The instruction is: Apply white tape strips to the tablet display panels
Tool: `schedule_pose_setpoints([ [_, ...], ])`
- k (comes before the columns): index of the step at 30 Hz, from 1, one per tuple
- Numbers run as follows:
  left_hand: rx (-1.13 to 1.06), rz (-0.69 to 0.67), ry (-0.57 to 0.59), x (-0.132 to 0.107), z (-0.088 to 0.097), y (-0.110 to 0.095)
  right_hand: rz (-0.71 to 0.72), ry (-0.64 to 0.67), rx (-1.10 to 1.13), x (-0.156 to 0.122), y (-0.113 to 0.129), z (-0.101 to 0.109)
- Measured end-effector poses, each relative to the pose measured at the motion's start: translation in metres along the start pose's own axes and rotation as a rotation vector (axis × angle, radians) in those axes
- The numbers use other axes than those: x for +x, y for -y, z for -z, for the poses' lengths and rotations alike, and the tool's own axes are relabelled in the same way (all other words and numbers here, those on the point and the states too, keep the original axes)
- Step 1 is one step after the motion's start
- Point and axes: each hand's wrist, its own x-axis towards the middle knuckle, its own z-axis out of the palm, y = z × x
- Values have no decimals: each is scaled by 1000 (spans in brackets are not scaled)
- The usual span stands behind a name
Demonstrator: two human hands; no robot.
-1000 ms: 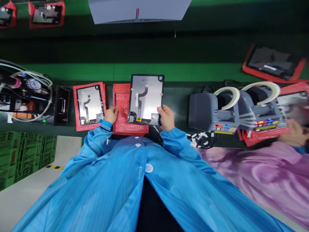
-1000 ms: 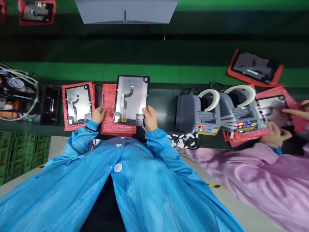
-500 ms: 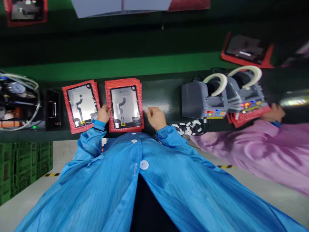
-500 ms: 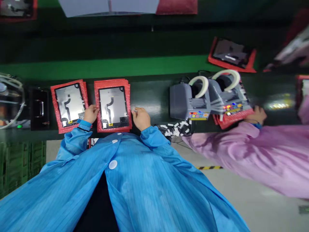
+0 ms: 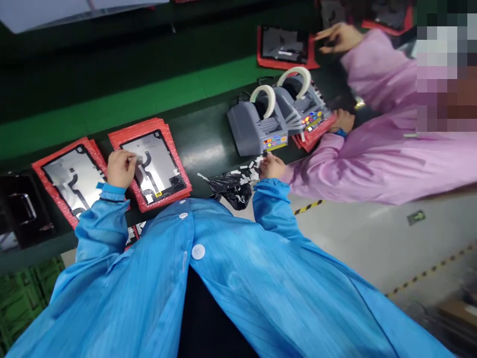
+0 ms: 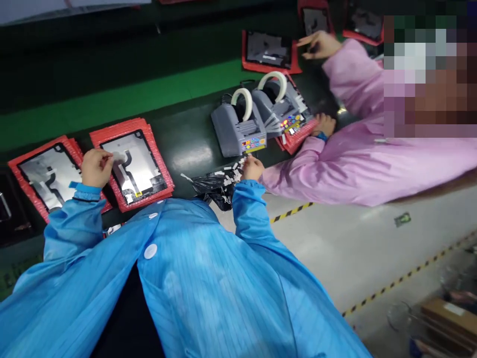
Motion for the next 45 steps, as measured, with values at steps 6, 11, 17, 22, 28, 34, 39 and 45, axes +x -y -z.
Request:
schedule_pose_setpoints([
  [6, -34, -154, 224, -2, -10, 21, 110, 39, -122, -53, 6, -11],
  [11, -32, -287, 355, -8, -27, 38, 398, 750, -191, -123, 37, -102],
  [17, 49, -356, 349, -14, -38, 48, 525, 1058, -613, -179, 74, -208],
  [22, 66, -368, 341, -16, -41, 48, 608, 1016, -922, -198, 78, -215],
  [28, 72, -387, 326, -16, -42, 47, 637, 988, -1049, -208, 85, -214],
  [34, 118, -418, 291, -19, -43, 44, 694, 987, -1113, -211, 88, -215],
  [39, 164, -432, 305, -21, -44, 43, 723, 956, -1179, -211, 89, -218],
  [45, 203, -396, 361, -19, -37, 39, 608, 711, -1003, -172, 86, -177],
])
